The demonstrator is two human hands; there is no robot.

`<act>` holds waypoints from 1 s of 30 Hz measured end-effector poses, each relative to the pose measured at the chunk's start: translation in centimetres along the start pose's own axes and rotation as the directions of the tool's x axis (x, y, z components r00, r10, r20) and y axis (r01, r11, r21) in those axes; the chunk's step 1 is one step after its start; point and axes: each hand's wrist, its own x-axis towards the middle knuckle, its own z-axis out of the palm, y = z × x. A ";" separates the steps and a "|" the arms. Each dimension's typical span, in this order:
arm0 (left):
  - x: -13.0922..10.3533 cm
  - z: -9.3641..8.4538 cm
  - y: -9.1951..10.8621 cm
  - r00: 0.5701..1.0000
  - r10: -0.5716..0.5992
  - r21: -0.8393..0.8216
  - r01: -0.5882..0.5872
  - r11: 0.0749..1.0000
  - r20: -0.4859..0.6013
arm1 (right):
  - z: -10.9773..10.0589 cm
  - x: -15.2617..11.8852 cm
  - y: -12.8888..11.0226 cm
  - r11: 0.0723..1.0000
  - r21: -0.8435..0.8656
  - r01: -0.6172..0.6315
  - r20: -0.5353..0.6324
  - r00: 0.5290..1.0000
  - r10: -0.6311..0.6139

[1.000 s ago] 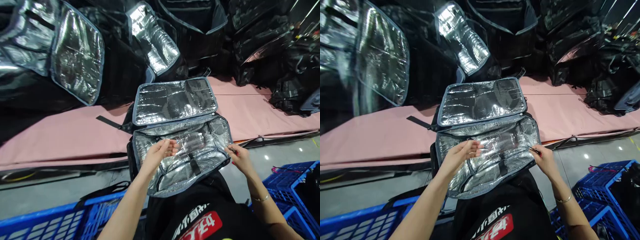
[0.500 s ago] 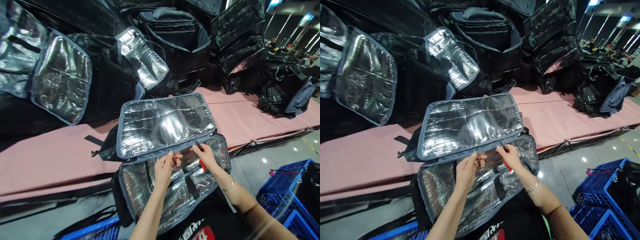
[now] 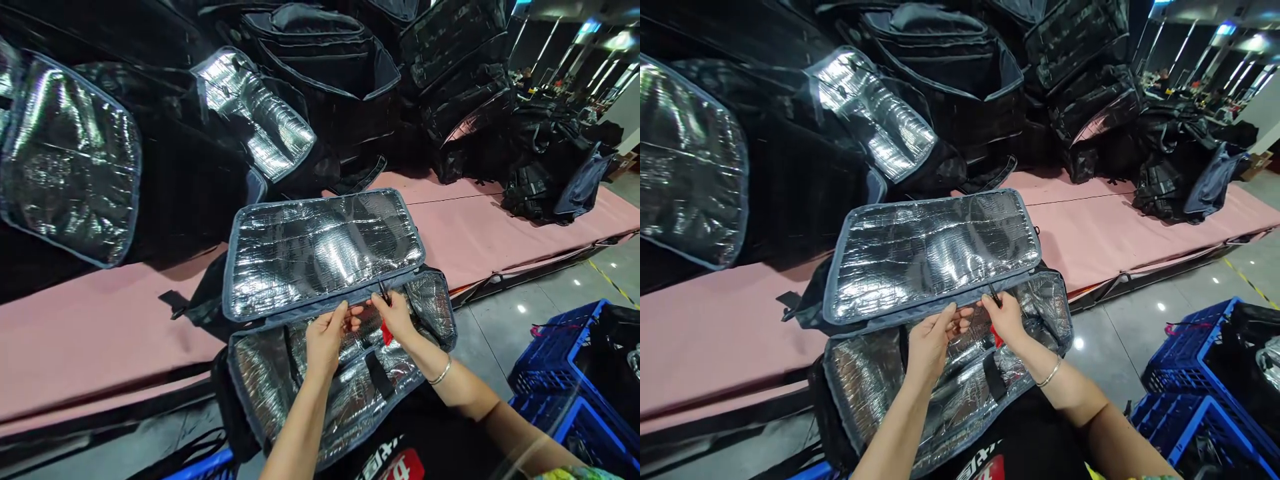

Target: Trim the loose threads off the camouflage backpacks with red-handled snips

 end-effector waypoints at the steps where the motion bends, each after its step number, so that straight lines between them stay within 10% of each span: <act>1: 0.0 0.0 -0.1 1.000 0.009 0.004 -0.009 1.000 -0.011 | -0.2 -0.3 -0.2 0.999 -0.039 0.020 0.005 1.000 -0.020; 11: -0.6 0.1 -1.3 0.995 0.089 0.048 -0.086 0.995 -0.050 | -3.3 -3.9 -3.5 0.822 -0.524 0.223 0.122 0.975 -0.186; 19: -0.8 0.1 -1.5 0.992 0.110 0.072 -0.106 0.992 -0.062 | -3.7 -3.4 -3.4 0.815 -0.523 0.249 0.147 0.968 -0.201; 30: -0.7 0.2 -1.8 0.989 0.119 0.084 -0.112 0.990 -0.084 | -3.2 -3.9 -0.1 0.901 -0.404 0.160 -0.108 0.969 -0.221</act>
